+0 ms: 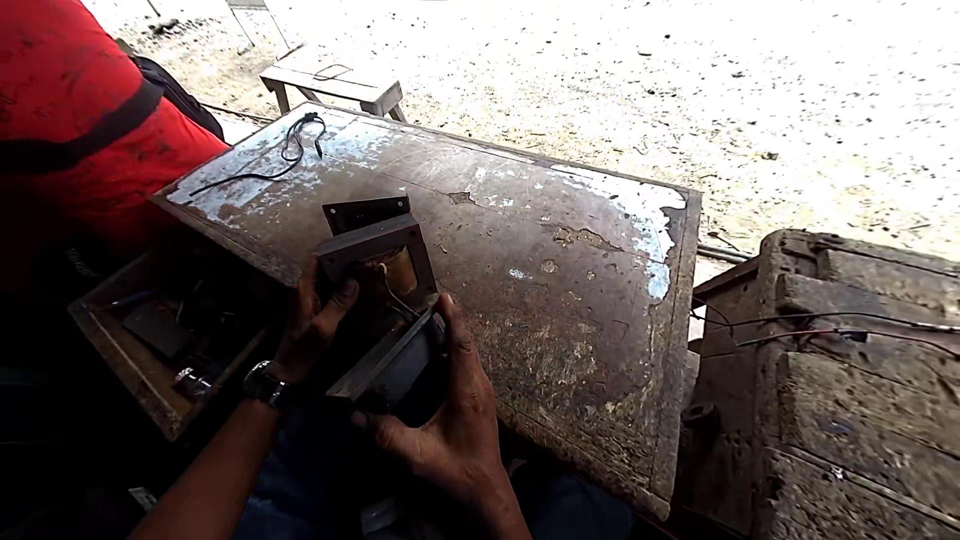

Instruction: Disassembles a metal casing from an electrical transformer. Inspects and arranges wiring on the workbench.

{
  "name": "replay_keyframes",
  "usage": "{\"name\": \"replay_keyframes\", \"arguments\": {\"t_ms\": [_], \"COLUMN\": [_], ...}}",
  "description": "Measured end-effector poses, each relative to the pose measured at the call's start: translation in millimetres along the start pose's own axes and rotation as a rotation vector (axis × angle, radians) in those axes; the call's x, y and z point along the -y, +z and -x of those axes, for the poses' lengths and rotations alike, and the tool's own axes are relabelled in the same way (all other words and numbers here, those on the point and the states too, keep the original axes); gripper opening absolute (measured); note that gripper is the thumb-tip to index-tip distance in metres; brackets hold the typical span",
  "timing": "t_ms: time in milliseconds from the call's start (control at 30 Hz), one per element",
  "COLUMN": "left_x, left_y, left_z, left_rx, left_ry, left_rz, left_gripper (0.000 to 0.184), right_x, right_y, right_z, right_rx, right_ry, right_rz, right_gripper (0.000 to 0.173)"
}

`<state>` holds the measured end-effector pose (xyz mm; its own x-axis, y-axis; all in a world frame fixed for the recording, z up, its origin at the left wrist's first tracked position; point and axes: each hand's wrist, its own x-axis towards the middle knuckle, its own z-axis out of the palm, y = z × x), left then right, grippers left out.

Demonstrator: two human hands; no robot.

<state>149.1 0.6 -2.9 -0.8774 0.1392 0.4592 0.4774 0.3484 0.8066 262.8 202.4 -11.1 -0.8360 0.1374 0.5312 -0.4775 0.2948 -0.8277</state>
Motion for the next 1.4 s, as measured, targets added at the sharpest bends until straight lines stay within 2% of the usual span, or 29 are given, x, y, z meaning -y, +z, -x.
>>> {"name": "replay_keyframes", "arguments": {"t_ms": [167,300,433,633,700,833,1033,1100,1167,1267,1333,1400], "left_x": [-4.0,-5.3,-9.9,3.1,5.1,13.9,13.3,11.6,4.7,-13.3,-20.8,-23.2], "left_y": [-1.4,-3.1,-3.6,-3.7,-3.7,-3.8,-0.6,4.7,15.4,38.8,43.4,41.1], "left_z": [0.7,2.1,4.3,-3.3,-1.8,2.6,6.8,8.1,12.5,24.6,35.1,43.7], "left_rx": [0.021,0.035,0.04,0.035,0.032,0.064,0.024,-0.028,-0.116,-0.256,-0.228,-0.173], "left_ry": [-0.004,-0.054,-0.083,0.018,0.046,0.106,0.167,0.175,0.162,0.073,0.024,0.049], "left_rz": [-0.019,-0.018,-0.051,-0.027,-0.041,-0.08,-0.089,-0.106,-0.129,-0.204,-0.212,-0.173], "left_gripper": [0.057,0.055,0.055,0.057,0.063,0.076,0.074,0.074,0.075,0.075,0.074,0.074], "right_x": [0.5,3.7,3.5,0.3,1.7,4.8,8.4,12.3,18.0,31.5,36.2,35.0], "right_y": [-11.0,-18.0,-19.4,-24.8,-26.8,-30.4,-33.7,-31.7,-24.2,-12.8,-12.2,-19.3], "right_z": [0.1,-1.1,-0.7,4.7,6.1,8.8,10.6,16.5,27.4,40.4,42.4,40.1], "right_rx": [0.01,-0.007,0.027,0.123,0.137,0.118,0.083,0.023,-0.066,-0.152,-0.154,-0.129], "right_ry": [0.063,0.122,0.087,0.022,0.034,0.069,0.083,0.114,0.171,0.205,0.193,0.18], "right_rz": [-0.26,-0.407,-0.427,-0.391,-0.386,-0.39,-0.336,-0.355,-0.364,-0.259,-0.201,-0.21], "right_gripper": [0.122,0.111,0.109,0.12,0.121,0.119,0.112,0.109,0.107,0.111,0.112,0.11]}}
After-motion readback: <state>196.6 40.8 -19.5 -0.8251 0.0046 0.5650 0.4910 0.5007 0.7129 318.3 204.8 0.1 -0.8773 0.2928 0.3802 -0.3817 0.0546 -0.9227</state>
